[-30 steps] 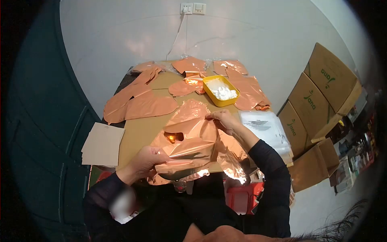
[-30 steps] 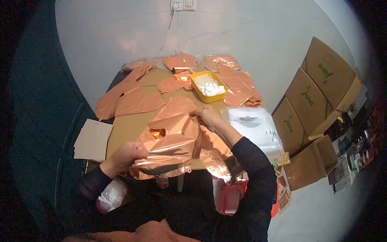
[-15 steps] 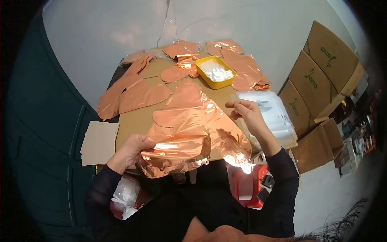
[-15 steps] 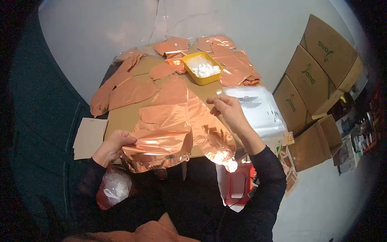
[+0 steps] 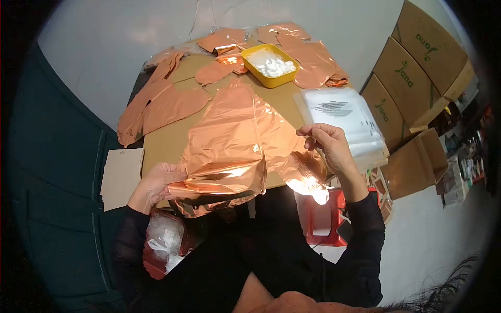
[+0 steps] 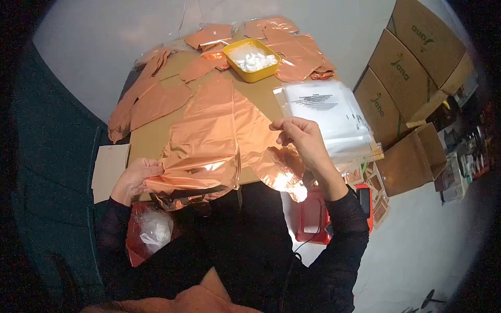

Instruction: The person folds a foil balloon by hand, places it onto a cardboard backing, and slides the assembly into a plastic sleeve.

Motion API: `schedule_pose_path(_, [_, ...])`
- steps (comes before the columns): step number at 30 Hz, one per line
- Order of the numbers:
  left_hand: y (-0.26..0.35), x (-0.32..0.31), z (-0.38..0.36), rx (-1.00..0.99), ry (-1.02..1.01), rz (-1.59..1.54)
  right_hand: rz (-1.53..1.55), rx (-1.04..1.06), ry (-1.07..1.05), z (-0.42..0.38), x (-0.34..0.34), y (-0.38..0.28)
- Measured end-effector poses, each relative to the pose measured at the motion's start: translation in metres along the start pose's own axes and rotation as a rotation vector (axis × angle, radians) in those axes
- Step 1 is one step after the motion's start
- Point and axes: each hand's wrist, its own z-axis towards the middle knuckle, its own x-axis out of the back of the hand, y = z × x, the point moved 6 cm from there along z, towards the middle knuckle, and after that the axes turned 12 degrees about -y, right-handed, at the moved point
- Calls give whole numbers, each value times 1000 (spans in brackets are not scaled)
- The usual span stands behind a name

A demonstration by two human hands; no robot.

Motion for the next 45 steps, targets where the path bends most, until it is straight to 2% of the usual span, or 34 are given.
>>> schedule_pose_path(7, [-21,20,7,-31,30,1,-38,21,-31,-5,-9,-1])
schedule_pose_path(16, [-16,-1,-12,1,26,22,-107,-29,-105,-11,-30,7])
schedule_pose_path(22, [-30,8,-8,-36,45,14,22,-96,-142,-16,-54,10])
schedule_pose_path(26, [-36,8,-8,-47,89,-19,-206,-52,-222,-10,-58,18])
schedule_pose_path(29, [-40,11,-9,-12,82,-48,-217,-41,-191,-7,-62,18])
schedule_pose_path(32, [-46,17,-8,12,95,-42,-131,-123,-200,-8,-68,14])
schedule_pose_path(35, [-49,17,-5,-4,90,-90,-265,-136,-213,-5,-68,16])
schedule_pose_path(36, [-48,16,-5,-5,98,-88,-448,-42,-215,1,-67,17])
schedule_pose_path(39, [-47,15,-5,-5,110,-71,-614,20,-224,5,-72,18])
schedule_pose_path(42, [-50,17,-4,-18,119,-53,-712,190,-265,9,-89,8])
schedule_pose_path(45, [-49,13,-6,-39,138,-67,-843,215,-352,11,-105,2])
